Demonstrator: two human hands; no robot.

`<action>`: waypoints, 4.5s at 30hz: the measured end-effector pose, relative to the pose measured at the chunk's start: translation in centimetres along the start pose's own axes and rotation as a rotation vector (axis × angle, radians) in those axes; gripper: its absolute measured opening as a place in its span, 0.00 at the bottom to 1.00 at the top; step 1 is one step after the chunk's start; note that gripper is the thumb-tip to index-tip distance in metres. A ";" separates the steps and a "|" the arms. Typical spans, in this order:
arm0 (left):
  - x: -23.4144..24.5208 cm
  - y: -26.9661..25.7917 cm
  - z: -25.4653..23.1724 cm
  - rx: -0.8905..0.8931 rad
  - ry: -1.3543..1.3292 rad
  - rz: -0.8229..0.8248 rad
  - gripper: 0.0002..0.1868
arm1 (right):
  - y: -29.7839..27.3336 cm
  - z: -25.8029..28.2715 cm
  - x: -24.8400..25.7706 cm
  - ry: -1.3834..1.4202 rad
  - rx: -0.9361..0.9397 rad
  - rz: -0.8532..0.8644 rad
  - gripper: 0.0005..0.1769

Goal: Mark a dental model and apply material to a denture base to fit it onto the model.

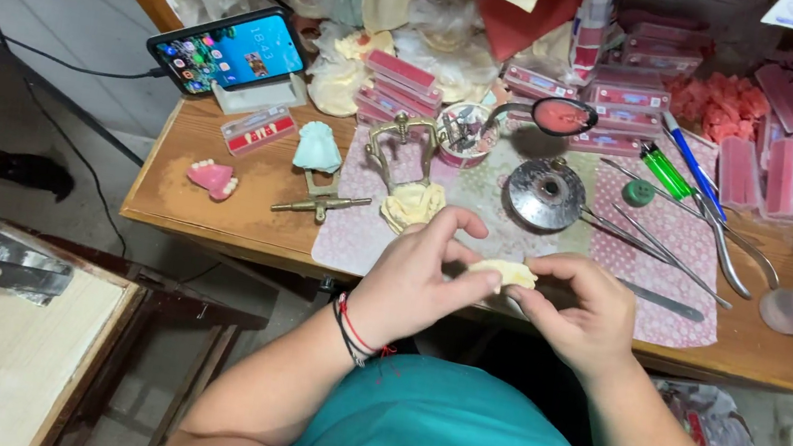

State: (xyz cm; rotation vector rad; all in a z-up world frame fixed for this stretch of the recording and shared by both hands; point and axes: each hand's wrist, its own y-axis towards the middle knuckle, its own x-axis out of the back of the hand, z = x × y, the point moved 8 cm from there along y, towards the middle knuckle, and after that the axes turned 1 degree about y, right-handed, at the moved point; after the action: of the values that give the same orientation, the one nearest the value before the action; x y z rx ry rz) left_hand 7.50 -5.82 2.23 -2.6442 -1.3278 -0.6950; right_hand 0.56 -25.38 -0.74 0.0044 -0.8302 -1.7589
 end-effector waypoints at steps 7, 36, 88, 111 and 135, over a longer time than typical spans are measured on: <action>3.4 -2.2 -3.0 -0.470 0.615 -0.423 0.15 | -0.5 -2.6 -4.2 0.462 -0.357 -0.046 0.20; 18.1 23.1 8.2 -0.322 1.190 -0.446 0.04 | 0.3 -1.4 -2.4 -0.014 -0.213 -0.108 0.11; 16.3 -0.1 10.4 0.271 0.830 -0.495 0.65 | 0.8 1.4 -4.4 -0.168 -0.101 0.003 0.19; 15.5 -6.6 5.6 0.138 0.268 -0.732 0.44 | 2.8 8.0 -16.5 -0.388 0.210 0.459 0.25; 4.3 -4.7 -2.3 -0.368 0.474 -0.570 0.27 | 3.6 8.4 -6.9 -0.006 -0.269 0.404 0.19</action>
State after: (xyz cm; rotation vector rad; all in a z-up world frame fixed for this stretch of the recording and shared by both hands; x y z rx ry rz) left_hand 5.21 -0.40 5.71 -2.0789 -1.9343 -1.6500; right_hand 2.79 -15.60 4.75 -0.3258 -0.5469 -1.4720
